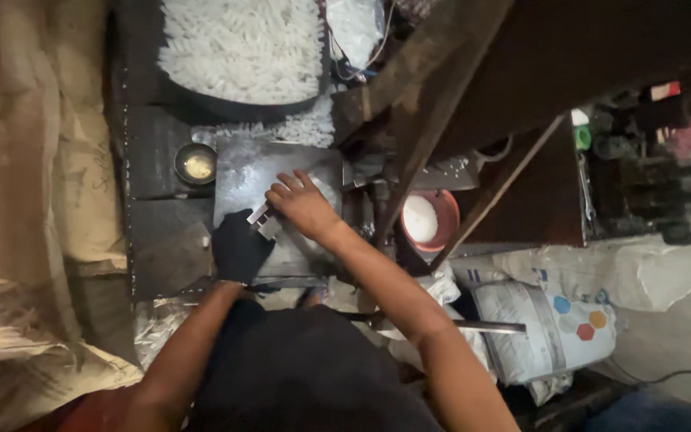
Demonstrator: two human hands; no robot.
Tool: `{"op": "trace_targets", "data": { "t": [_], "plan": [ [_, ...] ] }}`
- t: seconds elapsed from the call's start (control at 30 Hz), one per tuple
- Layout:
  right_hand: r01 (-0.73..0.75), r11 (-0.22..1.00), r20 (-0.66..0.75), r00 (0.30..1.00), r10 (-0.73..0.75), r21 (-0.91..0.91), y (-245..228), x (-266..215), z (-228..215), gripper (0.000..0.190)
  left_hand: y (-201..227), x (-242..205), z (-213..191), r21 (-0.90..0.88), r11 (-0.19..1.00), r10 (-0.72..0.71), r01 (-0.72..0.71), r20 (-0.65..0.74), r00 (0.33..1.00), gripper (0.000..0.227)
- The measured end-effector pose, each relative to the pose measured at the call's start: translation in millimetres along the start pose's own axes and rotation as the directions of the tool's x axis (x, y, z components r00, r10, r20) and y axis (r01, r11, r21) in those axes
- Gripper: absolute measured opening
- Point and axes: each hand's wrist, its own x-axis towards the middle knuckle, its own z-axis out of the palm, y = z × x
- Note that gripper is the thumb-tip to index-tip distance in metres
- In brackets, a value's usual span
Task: The person operates a manual lever on a machine, repeatedly pulling it down and releasing it. They also handle small white pellets, placing them into a mold or tray and occasionally wiping the surface.
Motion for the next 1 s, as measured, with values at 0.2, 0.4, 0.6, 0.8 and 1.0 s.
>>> {"op": "trace_targets", "data": {
  "t": [0.2,0.4,0.6,0.8,1.0],
  "plan": [
    [-0.075,0.993,-0.216,0.972,0.092,0.086,-17,-28,-14,0.051,-5,-22,34,0.016,0.997,-0.071,0.075,-0.204,0.976,0.056],
    [-0.082,0.814,-0.45,0.8,0.398,0.574,-48,-135,-24,0.013,-27,-50,83,-0.264,0.949,-0.139,0.175,0.151,0.979,0.04],
    [-0.449,0.568,-0.425,0.384,0.82,0.69,-6,-234,10,0.018,13,-19,157,-0.305,0.946,0.194,-0.109,0.262,0.945,0.046],
    [-0.596,0.521,-0.4,0.335,0.853,0.611,18,-244,29,0.021,67,84,201,-0.194,0.927,0.339,-0.32,0.077,0.938,0.056],
    [-0.635,0.446,-0.287,0.343,0.894,0.631,18,-246,20,0.021,73,93,200,0.076,0.95,0.269,-0.302,0.288,0.919,0.033]
  ]
}}
